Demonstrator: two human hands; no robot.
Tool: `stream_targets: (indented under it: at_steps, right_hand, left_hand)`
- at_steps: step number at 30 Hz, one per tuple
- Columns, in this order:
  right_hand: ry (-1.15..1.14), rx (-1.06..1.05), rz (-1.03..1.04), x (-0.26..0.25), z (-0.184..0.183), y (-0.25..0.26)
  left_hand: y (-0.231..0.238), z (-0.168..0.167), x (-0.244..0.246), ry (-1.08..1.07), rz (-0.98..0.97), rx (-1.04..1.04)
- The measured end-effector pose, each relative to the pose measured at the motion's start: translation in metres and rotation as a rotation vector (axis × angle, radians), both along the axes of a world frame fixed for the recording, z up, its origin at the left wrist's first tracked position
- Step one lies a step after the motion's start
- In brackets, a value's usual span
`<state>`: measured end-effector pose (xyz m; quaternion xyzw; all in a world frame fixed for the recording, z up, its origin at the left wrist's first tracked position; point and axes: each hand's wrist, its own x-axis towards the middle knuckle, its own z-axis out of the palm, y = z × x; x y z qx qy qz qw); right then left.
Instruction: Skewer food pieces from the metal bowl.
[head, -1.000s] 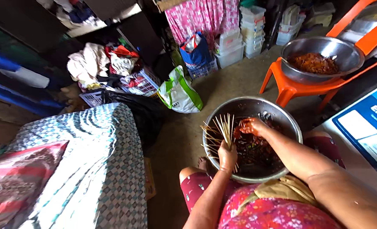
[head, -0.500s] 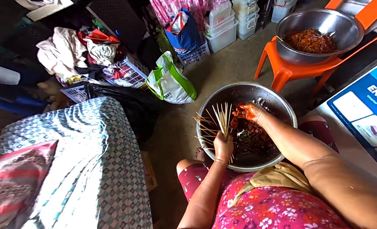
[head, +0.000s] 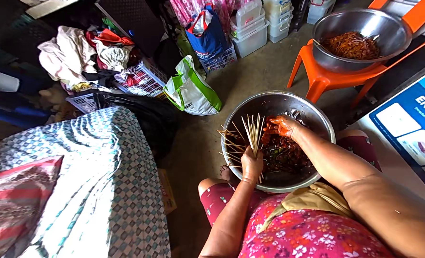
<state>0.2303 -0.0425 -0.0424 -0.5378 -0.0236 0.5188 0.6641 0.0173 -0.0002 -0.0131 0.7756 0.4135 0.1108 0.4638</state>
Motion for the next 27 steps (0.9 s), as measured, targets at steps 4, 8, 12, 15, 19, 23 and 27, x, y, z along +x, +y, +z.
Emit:
stream_targets:
  at_steps: [4,8,12,15,19,23,27]
  right_hand:
    - [-0.042,-0.013,0.079,-0.003,-0.004,0.000]
    - [-0.032,0.047,0.078,-0.002,-0.004,-0.001]
    - [-0.002,0.053,-0.067,-0.005,-0.002,0.003]
    - [0.076,0.061,-0.171,-0.013,0.006,0.004]
    - [0.134,0.086,-0.181,-0.018,0.006,0.004]
    - [0.063,0.069,-0.039,-0.013,0.006,0.001]
    - [0.004,0.039,-0.009,-0.010,0.017,-0.002]
  left_hand:
    - [0.000,-0.001,0.000,-0.008,0.009,-0.003]
    - [-0.001,0.001,0.000,-0.011,0.024,0.004]
    - [-0.003,0.002,0.000,-0.011,0.031,0.017]
    - [-0.004,0.003,0.000,-0.008,0.041,0.043]
    - [-0.005,0.002,0.000,-0.022,0.054,0.053]
    - [-0.004,0.000,-0.001,-0.042,0.049,0.056]
    - [-0.002,0.000,-0.001,-0.049,0.035,0.031]
